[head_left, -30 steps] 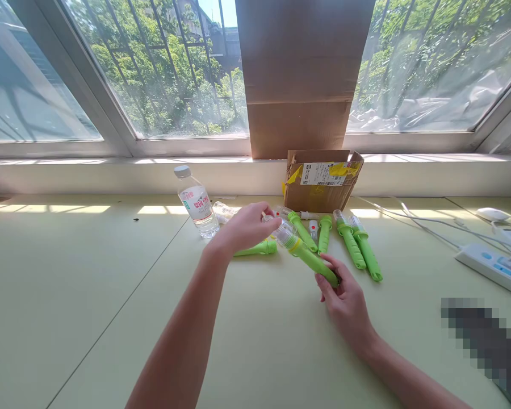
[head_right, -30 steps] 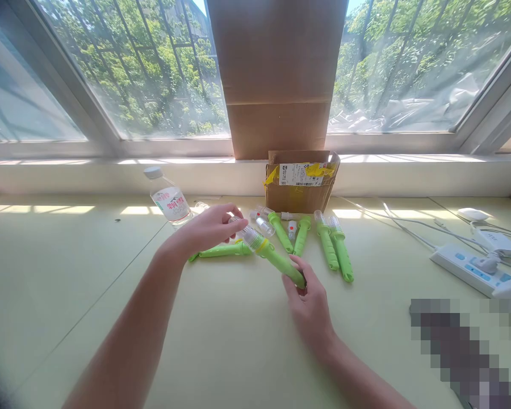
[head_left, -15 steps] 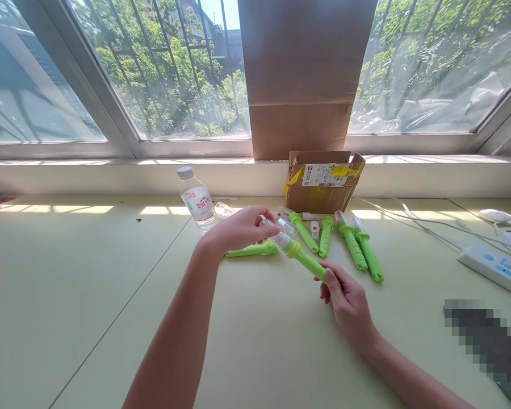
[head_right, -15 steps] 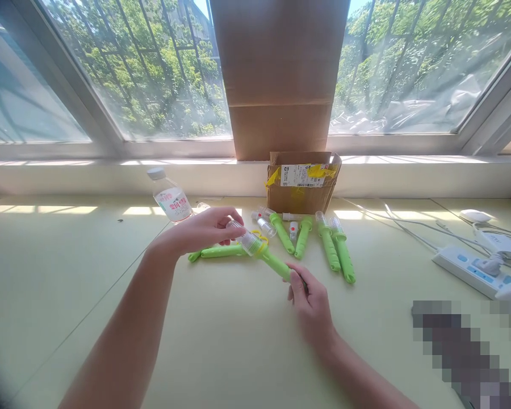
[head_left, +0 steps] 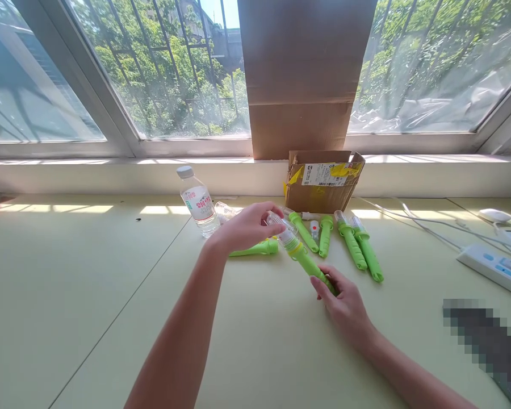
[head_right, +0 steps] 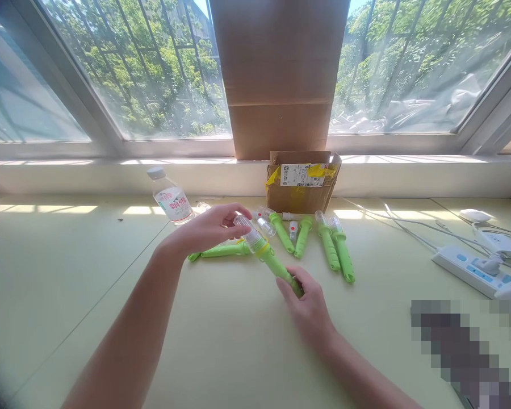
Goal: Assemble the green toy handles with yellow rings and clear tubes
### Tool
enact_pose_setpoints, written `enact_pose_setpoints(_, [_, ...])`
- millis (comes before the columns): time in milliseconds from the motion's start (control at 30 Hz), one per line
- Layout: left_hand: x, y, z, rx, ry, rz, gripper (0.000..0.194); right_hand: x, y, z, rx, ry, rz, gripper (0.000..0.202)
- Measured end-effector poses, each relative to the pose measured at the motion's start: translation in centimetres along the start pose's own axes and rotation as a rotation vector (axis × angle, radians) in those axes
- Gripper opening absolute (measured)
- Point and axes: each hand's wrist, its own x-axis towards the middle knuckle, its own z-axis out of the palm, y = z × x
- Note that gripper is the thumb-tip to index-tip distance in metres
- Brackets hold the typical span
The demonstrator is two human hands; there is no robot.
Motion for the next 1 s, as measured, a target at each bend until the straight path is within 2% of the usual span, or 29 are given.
enact_pose_setpoints(100, [0.0,0.3,0.3,-0.029,0.008,0.019,0.034,-0.1,0.1,-0.1,0.024,-0.085,-0.012,0.03])
enact_pose_setpoints(200, [0.0,0.5,0.6,-0.035,0.007,0.017,0.033,-0.2,0.2,0.1,0.04,-0.056,-0.009,0.027])
enact_pose_setpoints(300, [0.1,0.5,0.7,-0.03,0.005,0.016,0.033,-0.2,0.2,0.3,0.029,0.015,-0.001,0.038])
enact_pose_setpoints(367, [0.2,0.4,0.8,-0.026,0.009,0.017,0.034,-0.2,0.4,0.4,0.028,0.034,0.008,0.035])
enact_pose_setpoints(467, [0.2,0.3,0.8,-0.011,0.009,0.021,0.034,-0.1,0.7,0.3,0.037,-0.021,0.016,0.03])
enact_pose_setpoints(533, [0.2,0.4,0.9,0.0,0.003,0.024,0.033,0.0,0.8,0.3,0.054,-0.049,0.026,0.036])
enact_pose_setpoints(767, [0.3,0.6,1.4,0.024,-0.018,0.036,0.033,-0.1,0.2,0.4,0.029,0.03,0.029,0.035])
enact_pose_setpoints(867, [0.3,0.6,1.4,0.019,-0.018,0.044,0.033,-0.1,0.3,0.3,0.023,-0.003,0.015,0.025])
enact_pose_setpoints(1000, [0.3,0.7,1.3,0.025,-0.016,0.049,0.033,-0.1,0.5,0.3,0.058,-0.045,0.002,0.031])
